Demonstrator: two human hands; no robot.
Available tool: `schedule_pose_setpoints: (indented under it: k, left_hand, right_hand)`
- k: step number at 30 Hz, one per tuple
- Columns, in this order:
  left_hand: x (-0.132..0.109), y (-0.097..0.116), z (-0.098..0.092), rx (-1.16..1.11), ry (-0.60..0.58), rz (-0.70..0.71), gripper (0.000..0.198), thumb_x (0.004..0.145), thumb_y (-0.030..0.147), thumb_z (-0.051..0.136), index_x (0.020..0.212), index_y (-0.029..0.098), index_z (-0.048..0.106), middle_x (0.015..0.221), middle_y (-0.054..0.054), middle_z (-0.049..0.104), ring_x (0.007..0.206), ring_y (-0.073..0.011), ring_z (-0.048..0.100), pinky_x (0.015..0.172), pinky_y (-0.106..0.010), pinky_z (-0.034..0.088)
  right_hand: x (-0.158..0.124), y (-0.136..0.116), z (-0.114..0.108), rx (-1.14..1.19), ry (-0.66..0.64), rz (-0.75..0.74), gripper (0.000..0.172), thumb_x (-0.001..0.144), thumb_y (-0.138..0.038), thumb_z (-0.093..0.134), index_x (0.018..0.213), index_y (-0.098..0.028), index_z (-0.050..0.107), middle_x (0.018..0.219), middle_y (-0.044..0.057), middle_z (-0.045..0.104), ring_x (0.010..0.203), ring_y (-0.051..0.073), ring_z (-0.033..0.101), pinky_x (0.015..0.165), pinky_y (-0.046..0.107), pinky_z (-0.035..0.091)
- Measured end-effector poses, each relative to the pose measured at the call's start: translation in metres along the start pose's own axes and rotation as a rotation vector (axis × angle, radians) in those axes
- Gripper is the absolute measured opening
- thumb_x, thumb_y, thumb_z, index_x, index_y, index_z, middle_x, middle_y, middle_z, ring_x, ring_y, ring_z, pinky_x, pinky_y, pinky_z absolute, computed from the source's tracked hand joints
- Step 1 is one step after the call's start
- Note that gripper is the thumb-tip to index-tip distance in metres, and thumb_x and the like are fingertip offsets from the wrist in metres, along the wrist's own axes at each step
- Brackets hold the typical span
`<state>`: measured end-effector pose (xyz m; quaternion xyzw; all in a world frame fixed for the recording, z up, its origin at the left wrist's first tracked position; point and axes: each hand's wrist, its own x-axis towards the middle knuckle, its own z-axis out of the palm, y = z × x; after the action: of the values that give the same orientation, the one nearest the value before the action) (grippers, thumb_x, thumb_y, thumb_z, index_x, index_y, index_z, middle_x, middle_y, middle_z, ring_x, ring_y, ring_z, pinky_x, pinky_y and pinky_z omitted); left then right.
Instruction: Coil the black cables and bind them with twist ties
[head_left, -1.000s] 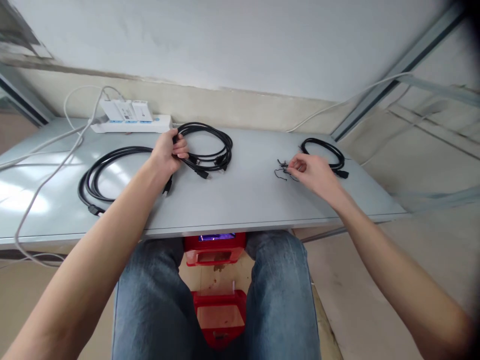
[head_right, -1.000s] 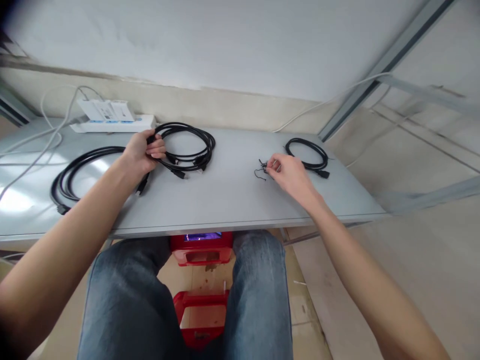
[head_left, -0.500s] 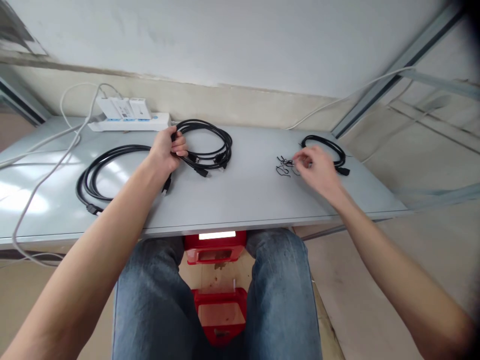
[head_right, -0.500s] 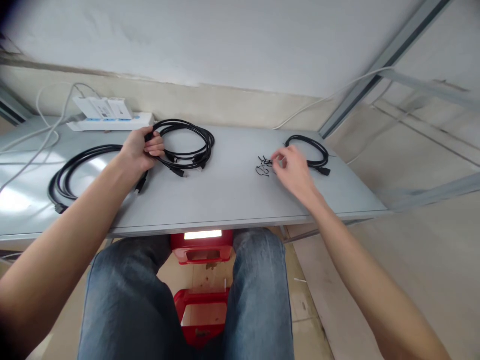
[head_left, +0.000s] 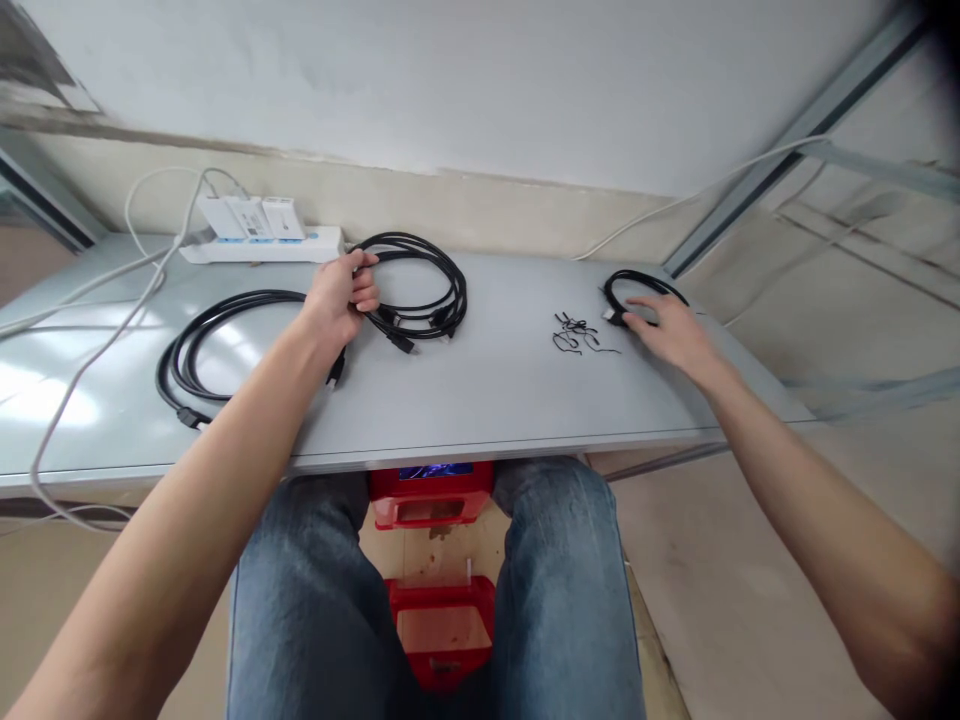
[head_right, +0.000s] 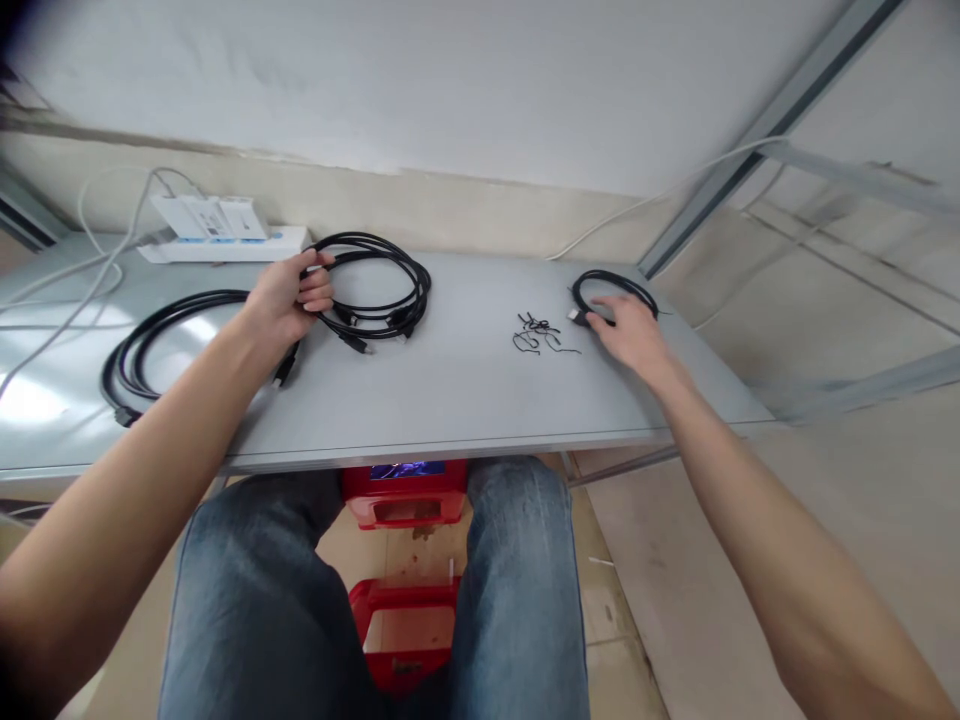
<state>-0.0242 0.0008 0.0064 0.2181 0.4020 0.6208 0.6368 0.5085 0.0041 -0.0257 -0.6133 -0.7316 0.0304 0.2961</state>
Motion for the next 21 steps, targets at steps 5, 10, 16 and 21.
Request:
schedule_pose_setpoints:
  k: [5,10,16,21]
  left_hand:
    - [-0.004,0.003,0.004,-0.051,-0.064,0.024,0.031,0.126,0.023,0.047,0.097,0.024,0.057,0.052,0.013,0.028,0.036,-0.0045,0.023,0.034,-0.014,0.015]
    - [-0.017,0.011,0.011,-0.075,-0.047,0.043,0.041,0.132,0.034,0.036,0.096,0.026,0.055,0.052,0.012,0.025,0.036,-0.0053,0.022,0.034,-0.013,0.017]
    - [-0.019,0.003,0.018,0.063,-0.048,0.152,0.032,0.120,0.036,0.069,0.092,0.026,0.059,0.059,0.010,0.033,0.046,-0.0084,0.038,0.048,-0.016,0.037]
    - [-0.015,-0.015,0.018,0.505,-0.087,0.520,0.043,0.112,0.060,0.071,0.088,0.024,0.076,0.099,-0.008,0.076,0.106,-0.0241,0.077,0.089,-0.028,0.062]
  right_hand:
    - [0.009,-0.081,-0.005,0.045,0.200,-0.038,0.032,0.102,-0.014,0.062,0.128,-0.020,0.080,0.139,0.026,0.080,0.134,0.041,0.077,0.126,0.061,0.057]
    - [0.019,-0.212,0.039,0.691,-0.120,0.071,0.057,0.105,-0.052,0.088,0.156,-0.039,0.063,0.131,0.008,0.084,0.122,0.033,0.081,0.106,0.053,0.071]
    - [0.031,-0.289,0.099,1.170,-0.248,0.201,0.075,0.100,-0.062,0.093,0.161,-0.040,0.056,0.101,-0.001,0.074,0.090,0.024,0.080,0.080,0.039,0.073]
    - [0.074,-0.250,0.097,1.160,0.109,0.450,0.012,0.113,-0.034,0.070,0.120,-0.029,0.062,0.075,-0.009,0.043,0.057,0.011,0.048,0.053,0.022,0.051]
